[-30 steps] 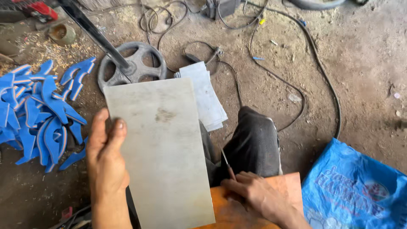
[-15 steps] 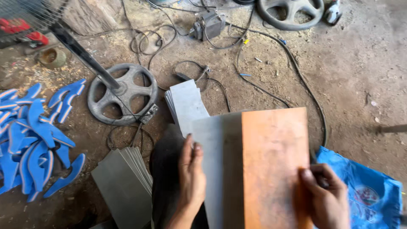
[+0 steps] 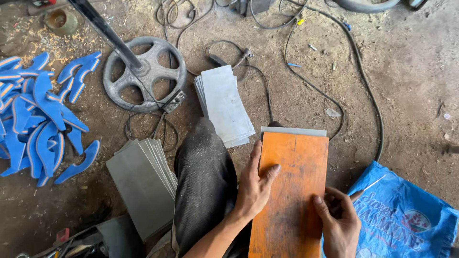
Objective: The person sits on the floor and repeatedly marks the edges of rectangular metal sheets using a small pointed tool. They hold each sheet against an orange wooden template, make marks, then place the sheet aside and pick up the next one from a stack.
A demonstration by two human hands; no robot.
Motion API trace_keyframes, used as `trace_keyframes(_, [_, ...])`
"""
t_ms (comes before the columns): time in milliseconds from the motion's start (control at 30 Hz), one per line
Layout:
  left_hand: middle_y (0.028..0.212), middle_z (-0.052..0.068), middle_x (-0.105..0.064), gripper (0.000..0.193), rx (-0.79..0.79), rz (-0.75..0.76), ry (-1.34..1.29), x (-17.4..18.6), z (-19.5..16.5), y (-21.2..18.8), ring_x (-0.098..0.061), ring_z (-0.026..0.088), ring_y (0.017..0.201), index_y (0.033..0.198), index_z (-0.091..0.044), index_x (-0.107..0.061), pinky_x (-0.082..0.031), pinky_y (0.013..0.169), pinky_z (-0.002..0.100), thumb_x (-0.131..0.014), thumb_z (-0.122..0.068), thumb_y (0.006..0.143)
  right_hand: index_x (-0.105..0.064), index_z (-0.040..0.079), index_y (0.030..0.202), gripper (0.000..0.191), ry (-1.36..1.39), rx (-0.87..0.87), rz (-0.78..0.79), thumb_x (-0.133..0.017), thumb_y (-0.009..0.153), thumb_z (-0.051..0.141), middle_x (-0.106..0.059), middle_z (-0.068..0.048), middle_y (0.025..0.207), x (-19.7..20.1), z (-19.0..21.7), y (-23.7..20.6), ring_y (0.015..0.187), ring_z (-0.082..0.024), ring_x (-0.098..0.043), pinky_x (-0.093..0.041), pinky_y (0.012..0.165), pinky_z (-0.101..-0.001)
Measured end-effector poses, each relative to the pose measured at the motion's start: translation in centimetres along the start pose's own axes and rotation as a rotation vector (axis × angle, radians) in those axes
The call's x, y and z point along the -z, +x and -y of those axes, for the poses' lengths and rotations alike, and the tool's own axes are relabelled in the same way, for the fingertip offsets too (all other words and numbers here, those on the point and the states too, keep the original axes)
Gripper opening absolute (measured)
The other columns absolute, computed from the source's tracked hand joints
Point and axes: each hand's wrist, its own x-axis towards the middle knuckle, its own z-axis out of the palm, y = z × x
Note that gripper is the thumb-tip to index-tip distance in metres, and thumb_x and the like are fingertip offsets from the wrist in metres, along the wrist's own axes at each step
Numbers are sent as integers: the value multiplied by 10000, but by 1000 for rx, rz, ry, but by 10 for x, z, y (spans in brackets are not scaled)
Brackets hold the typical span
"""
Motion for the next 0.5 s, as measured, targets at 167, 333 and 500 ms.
trace_keyframes(167, [1463,310,-552,714,-69,-24,-62,-5,5,-3,-714,344,1161,1646,-47,-209,-639,942,457,-535,-346,1086,-645,27,1395,438,-103,220,58,-689,968,117,-645,-47,1120,-5,20,20,1017,-112,-622,-514,898,-248])
trace_keyframes(333, [1531,354,-462,665,-121,-49,-42,-4,7,-1,-660,395,1225,1640,-59,-215,-638,948,474,-489,-349,1107,-670,46,1390,441,-199,252,-19,-742,960,111,-660,-69,1154,-18,23,25,978,-128,-616,-504,896,-261])
trace_keyframes(500, [1539,336,-449,684,17,-1,-81,0,7,1,-676,372,1222,1620,-43,-244,-645,928,442,-481,-388,1078,-661,60,1400,468,-227,316,-35,-748,943,118,-651,-67,1198,-22,23,22,975,-126,-625,-510,885,-257])
